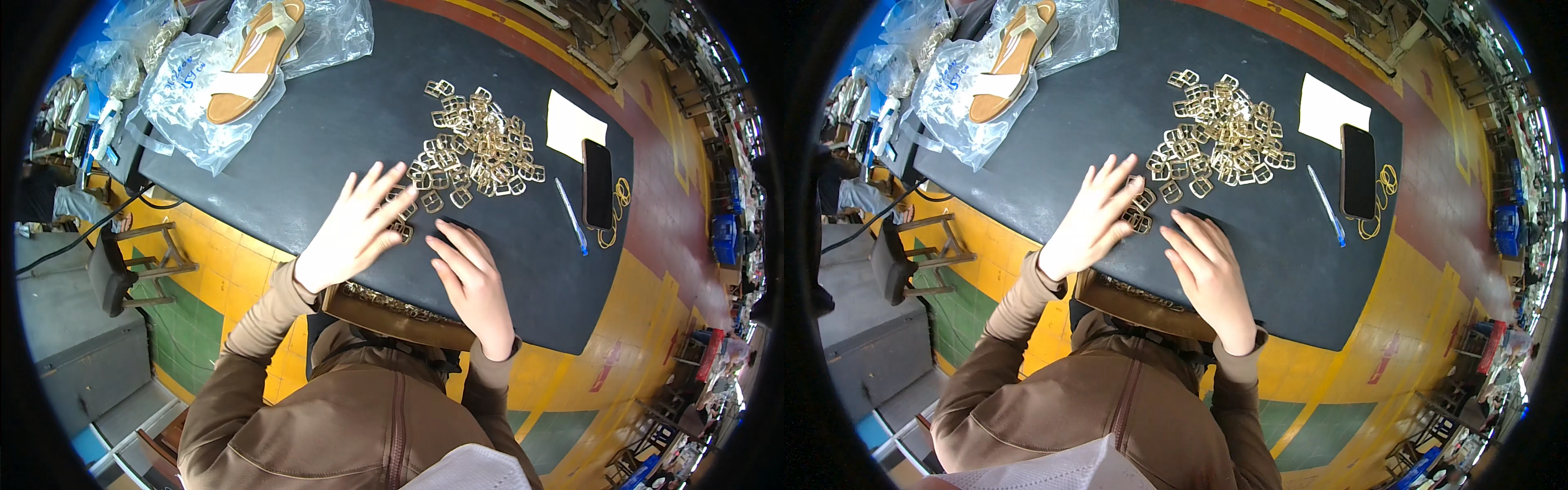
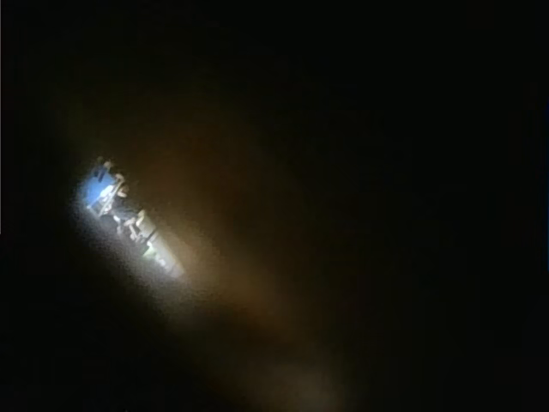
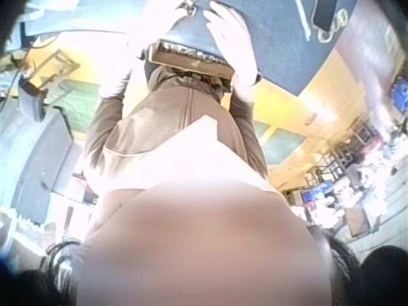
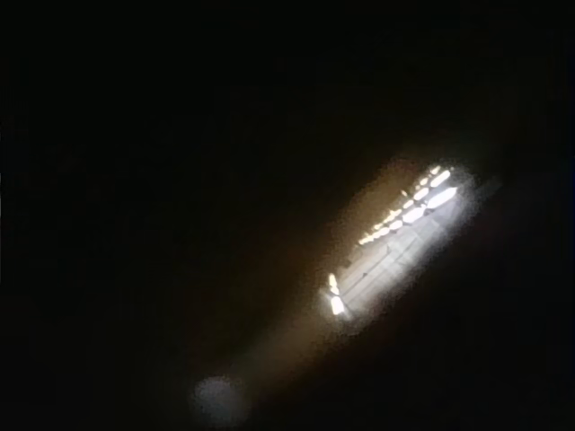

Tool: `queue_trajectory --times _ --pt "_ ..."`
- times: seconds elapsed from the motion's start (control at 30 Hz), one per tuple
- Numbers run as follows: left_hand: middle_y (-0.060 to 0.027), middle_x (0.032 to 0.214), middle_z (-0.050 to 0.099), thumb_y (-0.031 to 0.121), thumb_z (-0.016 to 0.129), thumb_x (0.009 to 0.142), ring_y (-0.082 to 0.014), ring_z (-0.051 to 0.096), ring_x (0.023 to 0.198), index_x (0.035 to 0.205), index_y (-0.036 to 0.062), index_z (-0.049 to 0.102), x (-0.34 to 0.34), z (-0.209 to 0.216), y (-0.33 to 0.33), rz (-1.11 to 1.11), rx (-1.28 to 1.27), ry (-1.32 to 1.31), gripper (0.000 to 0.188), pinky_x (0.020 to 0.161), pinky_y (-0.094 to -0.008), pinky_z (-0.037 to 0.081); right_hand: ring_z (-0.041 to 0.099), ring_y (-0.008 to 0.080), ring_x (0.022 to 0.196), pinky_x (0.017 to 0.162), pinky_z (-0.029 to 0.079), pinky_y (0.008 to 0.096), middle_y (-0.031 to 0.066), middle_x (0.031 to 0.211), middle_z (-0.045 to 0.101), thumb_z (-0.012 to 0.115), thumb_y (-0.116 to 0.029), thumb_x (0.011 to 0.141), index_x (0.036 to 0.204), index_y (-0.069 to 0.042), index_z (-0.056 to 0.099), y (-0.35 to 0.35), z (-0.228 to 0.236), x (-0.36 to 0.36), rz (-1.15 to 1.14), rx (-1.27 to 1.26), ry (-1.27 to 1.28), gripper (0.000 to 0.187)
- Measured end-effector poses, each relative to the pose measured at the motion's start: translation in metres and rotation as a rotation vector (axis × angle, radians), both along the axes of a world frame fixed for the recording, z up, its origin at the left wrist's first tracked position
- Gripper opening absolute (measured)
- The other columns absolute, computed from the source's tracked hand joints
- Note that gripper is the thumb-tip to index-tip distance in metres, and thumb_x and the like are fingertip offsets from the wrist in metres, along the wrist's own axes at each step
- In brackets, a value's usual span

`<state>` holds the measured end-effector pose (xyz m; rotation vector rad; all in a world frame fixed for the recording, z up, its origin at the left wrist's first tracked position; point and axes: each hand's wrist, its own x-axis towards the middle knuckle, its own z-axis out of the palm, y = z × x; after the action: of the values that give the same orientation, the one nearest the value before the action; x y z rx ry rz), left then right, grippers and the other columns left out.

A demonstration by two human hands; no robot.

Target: The person sorts a pile of small metal buckles on a workbench, picking them up one by one and placing them into a cardboard box. The person occasionally adjusts the pile and continues transferring the buckles into the box.

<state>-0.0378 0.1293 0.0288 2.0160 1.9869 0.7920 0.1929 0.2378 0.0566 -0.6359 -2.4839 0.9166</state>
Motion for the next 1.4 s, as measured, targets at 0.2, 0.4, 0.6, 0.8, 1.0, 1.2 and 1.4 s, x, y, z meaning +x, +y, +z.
queue_trajectory --times 0.2,0.4,0.6,0.8,1.0,1.2,1.4 --pt "-0.0117 0.136 0.062 0.012 0.082 0.085 -0.0340 0.055 0.128 0.115 0.0104 0.076 0.006 0.005 -0.024 0.305 0.098 -0.159 0.031 0.108 -0.0450 0.045 0.064 0.0357 0.128 0.112 0.050 0.0468 0.0116 0.136 0.071 0.072 -0.006 0.096 0.120 -0.003 0.077 -0.012 -0.016 -0.025 0.146 0.010 0.015 0.025" --pt "-0.0068 0.135 0.064 0.015 0.081 0.087 -0.0320 0.055 0.129 0.119 0.0113 0.074 0.001 0.007 -0.036 0.220 0.047 -0.159 0.033 0.110 -0.0450 0.043 0.065 0.0318 0.123 0.106 0.053 0.0430 0.0108 0.132 0.071 0.073 -0.007 0.095 0.122 -0.003 0.075 -0.010 -0.010 -0.017 0.135 -0.022 0.085 0.027" --pt "-0.0069 0.144 0.065 0.013 0.075 0.092 -0.0306 0.052 0.142 0.131 0.0100 0.069 -0.003 0.008 -0.036 0.095 -0.028 -0.056 0.039 0.122 -0.0501 0.035 0.058 0.0301 0.118 0.104 0.049 0.0415 0.0046 0.139 0.068 0.074 -0.010 0.094 0.124 -0.005 0.075 -0.015 -0.009 -0.031 0.165 0.059 -0.092 0.030" --pt "-0.0081 0.140 0.067 0.010 0.074 0.093 -0.0329 0.057 0.137 0.130 0.0079 0.071 -0.012 0.004 -0.046 0.097 0.020 -0.244 0.037 0.120 -0.0495 0.039 0.056 0.0349 0.132 0.112 0.046 0.0455 0.0093 0.140 0.067 0.074 -0.013 0.095 0.130 -0.010 0.074 -0.014 -0.013 -0.015 0.073 0.039 -0.009 0.035" --pt "-0.0081 0.137 0.068 0.006 0.075 0.091 -0.0328 0.058 0.135 0.120 0.0055 0.076 -0.018 0.002 -0.044 0.082 0.053 -0.207 0.029 0.115 -0.0466 0.045 0.057 0.0357 0.141 0.115 0.048 0.0480 0.0126 0.148 0.064 0.071 -0.009 0.097 0.132 -0.004 0.072 -0.030 -0.016 -0.004 0.313 0.039 -0.122 0.036" --pt "-0.0057 0.123 0.070 0.010 0.076 0.090 -0.0285 0.060 0.131 0.113 0.0086 0.079 -0.014 0.003 -0.047 0.055 0.040 -0.203 0.023 0.116 -0.0495 0.043 0.061 0.0340 0.134 0.113 0.050 0.0457 0.0117 0.144 0.067 0.072 -0.007 0.095 0.130 -0.006 0.075 -0.044 0.002 0.027 0.473 -0.234 -0.160 0.035" --pt "-0.0064 0.118 0.070 0.009 0.073 0.094 -0.0276 0.063 0.127 0.115 0.0095 0.077 -0.004 0.005 -0.052 0.041 -0.003 -0.211 0.021 0.120 -0.0513 0.040 0.060 0.0354 0.134 0.112 0.050 0.0449 0.0160 0.147 0.063 0.070 -0.010 0.099 0.137 -0.004 0.069 -0.034 -0.004 -0.011 0.242 -0.198 0.066 0.038"
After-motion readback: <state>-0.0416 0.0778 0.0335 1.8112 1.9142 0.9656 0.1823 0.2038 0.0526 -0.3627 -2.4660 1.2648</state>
